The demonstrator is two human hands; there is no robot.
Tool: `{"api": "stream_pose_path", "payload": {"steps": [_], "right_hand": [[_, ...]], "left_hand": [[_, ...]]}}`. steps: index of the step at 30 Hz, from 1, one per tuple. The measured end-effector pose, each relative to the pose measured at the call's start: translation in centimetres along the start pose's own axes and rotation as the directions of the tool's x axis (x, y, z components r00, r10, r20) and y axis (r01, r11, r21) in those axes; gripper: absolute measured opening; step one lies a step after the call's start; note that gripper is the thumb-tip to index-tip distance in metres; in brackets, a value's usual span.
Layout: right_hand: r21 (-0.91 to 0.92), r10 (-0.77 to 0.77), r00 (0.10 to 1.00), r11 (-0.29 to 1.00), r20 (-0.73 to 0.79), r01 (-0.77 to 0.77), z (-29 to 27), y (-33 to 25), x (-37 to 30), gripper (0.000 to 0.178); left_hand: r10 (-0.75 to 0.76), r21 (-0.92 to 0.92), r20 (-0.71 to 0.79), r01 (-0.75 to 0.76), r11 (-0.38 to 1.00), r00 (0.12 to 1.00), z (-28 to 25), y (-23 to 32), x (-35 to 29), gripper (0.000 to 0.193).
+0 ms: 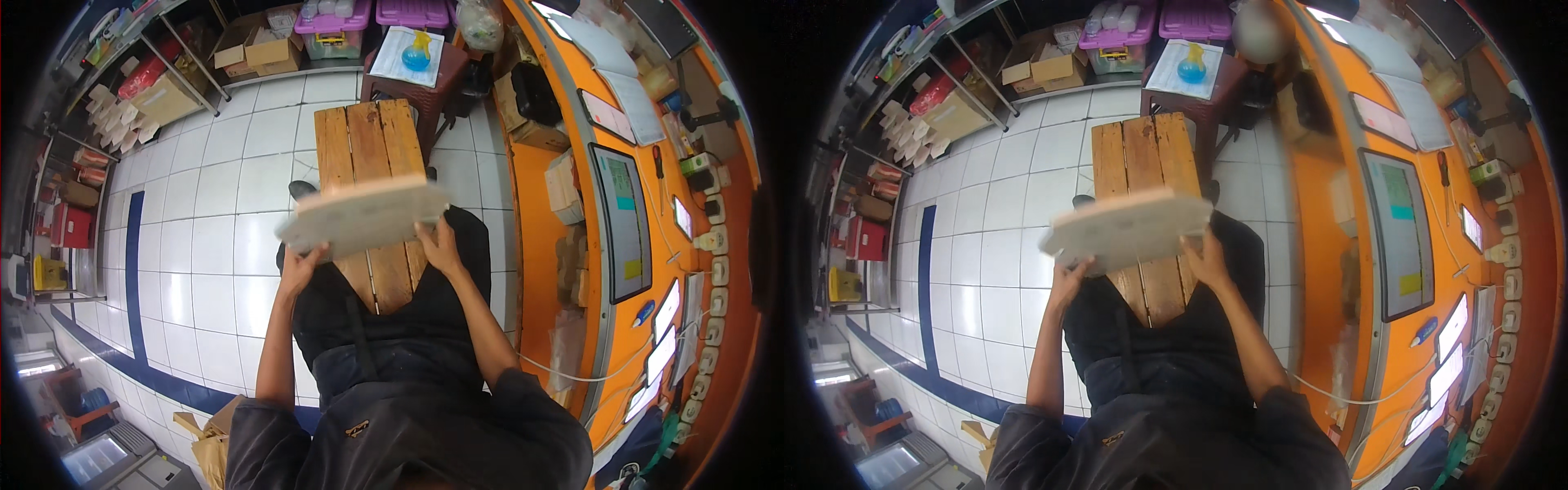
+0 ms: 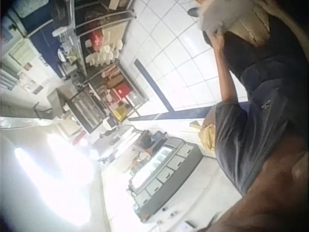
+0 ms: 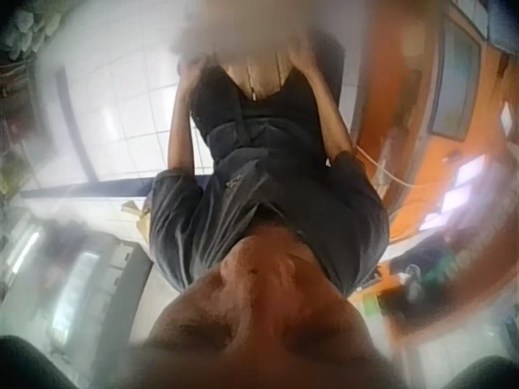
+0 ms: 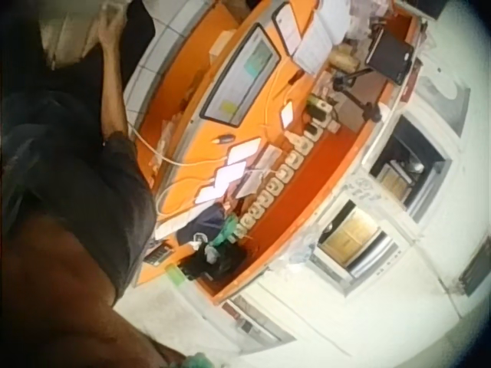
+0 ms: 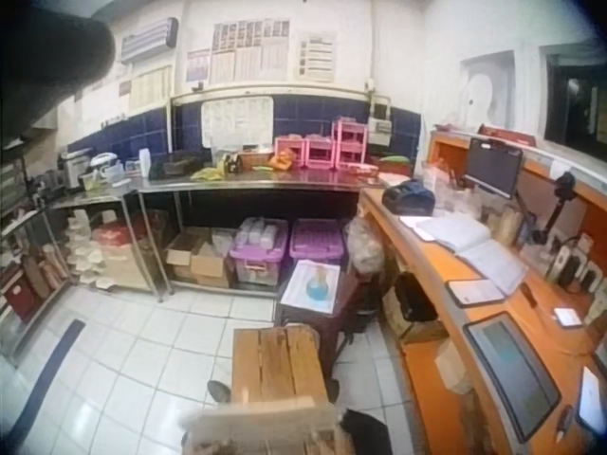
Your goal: The person assembles several cardboard food boxes by hand while seated, folding the side flaps and locking the tabs to form the box structures and stacking the completed boxes on a nearby surface.
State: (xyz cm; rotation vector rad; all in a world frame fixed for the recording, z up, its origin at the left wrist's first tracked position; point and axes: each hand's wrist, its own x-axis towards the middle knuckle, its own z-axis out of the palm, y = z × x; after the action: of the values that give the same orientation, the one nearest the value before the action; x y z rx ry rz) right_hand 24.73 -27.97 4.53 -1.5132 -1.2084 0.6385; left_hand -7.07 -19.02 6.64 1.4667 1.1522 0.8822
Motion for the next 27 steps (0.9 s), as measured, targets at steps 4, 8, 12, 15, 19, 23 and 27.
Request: {"api": "stream_pose_path", "payload": {"steps": [4,8,12,15,19,23,27], "right_hand": [[-0.047,0.102,0.992,0.993,-0.074,-0.106,-1.2,-0.1,2.5,0.036],[-0.263,0.171,0.983,0.947,-0.071,-0.184,-2.2,6.9,3.5,0.047],[-0.237,0.568,0.812,0.814,0.133,-0.530,-4.0,11.5,0.7,0.046],[-0.069,0.704,0.663,0.697,0.253,-0.714,-3.1,9.0,-1.6,0.044],[-0.198,0.388,0.823,0.921,0.415,-0.335,-5.7,4.9,-3.5,0.042],[-0.509,-0.062,0.968,0.841,0.245,0.182,-4.5,-0.1,-3.6,0.039],[-0.514,-0.333,0.853,0.688,0.403,0.512,-4.2,1.1,-2.7,0.034]], "left_hand": [[-0.229,-0.114,0.055,0.234,0.965,0.972,1.2,2.6,3.4,0.040],[-0.491,-0.207,0.073,0.495,0.844,0.868,2.9,2.8,5.1,0.045],[-0.481,0.086,0.089,0.474,0.876,0.872,4.3,-1.0,5.6,0.048],[-0.504,-0.252,0.123,0.518,0.817,0.855,1.5,-4.8,3.0,0.037],[-0.576,-0.295,0.249,0.628,0.721,0.778,-0.2,-4.4,2.0,0.037],[-0.579,-0.316,0.281,0.644,0.697,0.765,-0.4,-3.7,3.1,0.035],[-0.564,-0.350,0.316,0.646,0.678,0.763,0.8,-4.0,2.9,0.039]]}}
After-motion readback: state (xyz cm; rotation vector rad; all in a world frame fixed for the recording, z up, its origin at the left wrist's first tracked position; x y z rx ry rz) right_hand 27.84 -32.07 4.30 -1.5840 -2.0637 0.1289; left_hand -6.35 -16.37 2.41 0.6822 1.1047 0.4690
